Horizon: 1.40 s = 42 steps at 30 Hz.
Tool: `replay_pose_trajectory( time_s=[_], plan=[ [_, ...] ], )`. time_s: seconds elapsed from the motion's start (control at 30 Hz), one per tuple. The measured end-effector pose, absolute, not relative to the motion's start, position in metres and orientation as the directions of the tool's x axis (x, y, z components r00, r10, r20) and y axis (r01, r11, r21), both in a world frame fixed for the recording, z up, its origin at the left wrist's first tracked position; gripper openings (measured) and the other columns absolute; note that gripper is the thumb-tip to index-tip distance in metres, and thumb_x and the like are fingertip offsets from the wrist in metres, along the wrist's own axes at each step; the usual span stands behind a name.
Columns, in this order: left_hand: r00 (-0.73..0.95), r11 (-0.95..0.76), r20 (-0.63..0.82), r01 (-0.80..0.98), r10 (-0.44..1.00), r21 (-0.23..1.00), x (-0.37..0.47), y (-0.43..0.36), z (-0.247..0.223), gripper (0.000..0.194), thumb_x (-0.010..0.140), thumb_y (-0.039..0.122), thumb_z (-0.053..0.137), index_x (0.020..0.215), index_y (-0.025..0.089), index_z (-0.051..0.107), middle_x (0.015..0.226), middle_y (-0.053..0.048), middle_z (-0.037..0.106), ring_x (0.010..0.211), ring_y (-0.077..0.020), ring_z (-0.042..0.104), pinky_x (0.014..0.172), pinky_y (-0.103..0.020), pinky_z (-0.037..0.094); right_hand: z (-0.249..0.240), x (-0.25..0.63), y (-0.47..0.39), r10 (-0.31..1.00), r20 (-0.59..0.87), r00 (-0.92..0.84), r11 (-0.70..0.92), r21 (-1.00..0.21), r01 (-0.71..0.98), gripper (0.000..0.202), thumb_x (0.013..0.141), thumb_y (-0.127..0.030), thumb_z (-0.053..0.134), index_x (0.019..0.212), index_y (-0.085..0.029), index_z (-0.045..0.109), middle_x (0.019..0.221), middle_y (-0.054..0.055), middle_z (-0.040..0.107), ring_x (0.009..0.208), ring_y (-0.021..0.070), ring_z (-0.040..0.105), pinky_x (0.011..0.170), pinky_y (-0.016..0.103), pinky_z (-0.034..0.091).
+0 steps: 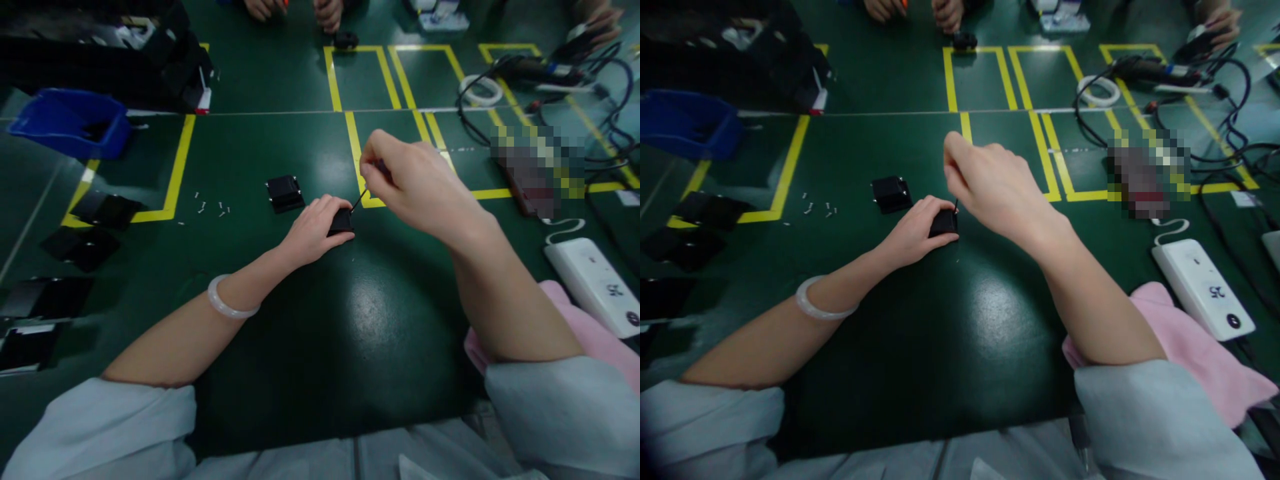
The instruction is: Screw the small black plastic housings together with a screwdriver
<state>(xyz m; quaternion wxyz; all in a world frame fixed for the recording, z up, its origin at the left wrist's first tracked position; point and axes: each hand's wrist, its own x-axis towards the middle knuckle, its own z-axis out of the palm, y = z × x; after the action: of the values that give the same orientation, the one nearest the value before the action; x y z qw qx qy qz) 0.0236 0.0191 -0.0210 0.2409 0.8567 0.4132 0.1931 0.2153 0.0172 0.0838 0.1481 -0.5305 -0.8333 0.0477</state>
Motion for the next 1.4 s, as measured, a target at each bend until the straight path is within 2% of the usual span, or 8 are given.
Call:
replay_pose_trajectory(
  time_s=[0.1, 0.3, 0.47, 0.7, 0.9, 1.1, 1.3, 1.4],
  plan=[
    [0.585, -0.546, 0.14, 0.609, 0.799, 0.575, 0.023, 0.019, -0.022, 0.039, 0.092, 0.036, 0.067, 0.124, 0.019, 0.053, 0.123, -0.011, 0.06, 0.114, -0.0273, 0.057, 0.103, -0.043, 0.046, 0.083, 0.214, 0.017, 0.898, 0.2, -0.392, 0.434, -0.245, 0.867, 0.027, 0.103, -0.038, 0.038, 0.103, -0.023, 0.061, 0.08, 0.005, 0.065, 0.074, 0.0219, 0.061, 0.065, 0.033, 0.038],
    [0.582, -0.547, 0.142, 0.615, 0.801, 0.568, 0.023, 0.02, -0.023, 0.039, 0.091, 0.036, 0.067, 0.124, 0.019, 0.053, 0.123, -0.011, 0.06, 0.114, -0.0276, 0.056, 0.102, -0.043, 0.045, 0.079, 0.218, 0.02, 0.896, 0.231, -0.379, 0.434, -0.276, 0.857, 0.024, 0.101, -0.03, 0.04, 0.117, -0.024, 0.058, 0.085, 0.005, 0.068, 0.075, 0.0222, 0.063, 0.069, 0.034, 0.04],
    [0.585, -0.547, 0.14, 0.609, 0.799, 0.575, 0.023, 0.02, -0.022, 0.039, 0.092, 0.036, 0.067, 0.124, 0.019, 0.054, 0.122, -0.011, 0.06, 0.113, -0.0273, 0.057, 0.101, -0.042, 0.046, 0.08, 0.222, 0.023, 0.895, 0.21, -0.393, 0.438, -0.26, 0.861, 0.031, 0.103, -0.042, 0.04, 0.103, -0.022, 0.063, 0.081, 0.006, 0.068, 0.076, 0.0228, 0.064, 0.067, 0.033, 0.039],
    [0.581, -0.544, 0.139, 0.613, 0.802, 0.574, 0.022, 0.02, -0.022, 0.039, 0.091, 0.036, 0.067, 0.123, 0.019, 0.054, 0.121, -0.011, 0.06, 0.113, -0.0273, 0.057, 0.102, -0.043, 0.046, 0.08, 0.224, 0.023, 0.882, 0.196, -0.429, 0.472, -0.32, 0.822, 0.031, 0.097, -0.026, 0.043, 0.127, -0.023, 0.052, 0.089, 0.005, 0.071, 0.08, 0.0247, 0.066, 0.071, 0.035, 0.042],
    [0.582, -0.542, 0.14, 0.606, 0.801, 0.582, 0.022, 0.02, -0.023, 0.038, 0.092, 0.037, 0.067, 0.123, 0.019, 0.054, 0.123, -0.011, 0.06, 0.114, -0.0273, 0.057, 0.102, -0.042, 0.046, 0.08, 0.227, 0.025, 0.872, 0.206, -0.444, 0.488, -0.299, 0.82, 0.029, 0.102, -0.043, 0.043, 0.101, -0.022, 0.064, 0.08, 0.003, 0.069, 0.071, 0.0193, 0.062, 0.064, 0.032, 0.037],
    [0.585, -0.546, 0.14, 0.605, 0.798, 0.579, 0.022, 0.019, -0.023, 0.039, 0.091, 0.036, 0.068, 0.124, 0.018, 0.054, 0.122, -0.011, 0.06, 0.113, -0.0271, 0.057, 0.101, -0.042, 0.045, 0.079, 0.228, 0.024, 0.873, 0.212, -0.439, 0.486, -0.315, 0.815, 0.03, 0.096, -0.024, 0.047, 0.124, -0.022, 0.056, 0.089, 0.005, 0.072, 0.079, 0.0236, 0.066, 0.068, 0.034, 0.04],
    [0.585, -0.543, 0.137, 0.605, 0.799, 0.583, 0.021, 0.019, -0.023, 0.04, 0.092, 0.038, 0.066, 0.124, 0.018, 0.054, 0.122, -0.011, 0.06, 0.112, -0.0274, 0.056, 0.1, -0.042, 0.045, 0.081, 0.228, 0.024, 0.875, 0.196, -0.442, 0.483, -0.304, 0.821, 0.027, 0.102, -0.041, 0.043, 0.102, -0.023, 0.063, 0.079, 0.003, 0.068, 0.068, 0.0197, 0.061, 0.063, 0.033, 0.037],
    [0.585, -0.545, 0.14, 0.605, 0.799, 0.581, 0.021, 0.019, -0.023, 0.04, 0.092, 0.038, 0.066, 0.125, 0.019, 0.053, 0.121, -0.011, 0.06, 0.112, -0.0273, 0.056, 0.101, -0.042, 0.045, 0.082, 0.228, 0.023, 0.878, 0.189, -0.44, 0.479, -0.298, 0.826, 0.024, 0.102, -0.036, 0.044, 0.108, -0.023, 0.063, 0.082, 0.004, 0.07, 0.072, 0.021, 0.063, 0.064, 0.033, 0.037]
  ],
)
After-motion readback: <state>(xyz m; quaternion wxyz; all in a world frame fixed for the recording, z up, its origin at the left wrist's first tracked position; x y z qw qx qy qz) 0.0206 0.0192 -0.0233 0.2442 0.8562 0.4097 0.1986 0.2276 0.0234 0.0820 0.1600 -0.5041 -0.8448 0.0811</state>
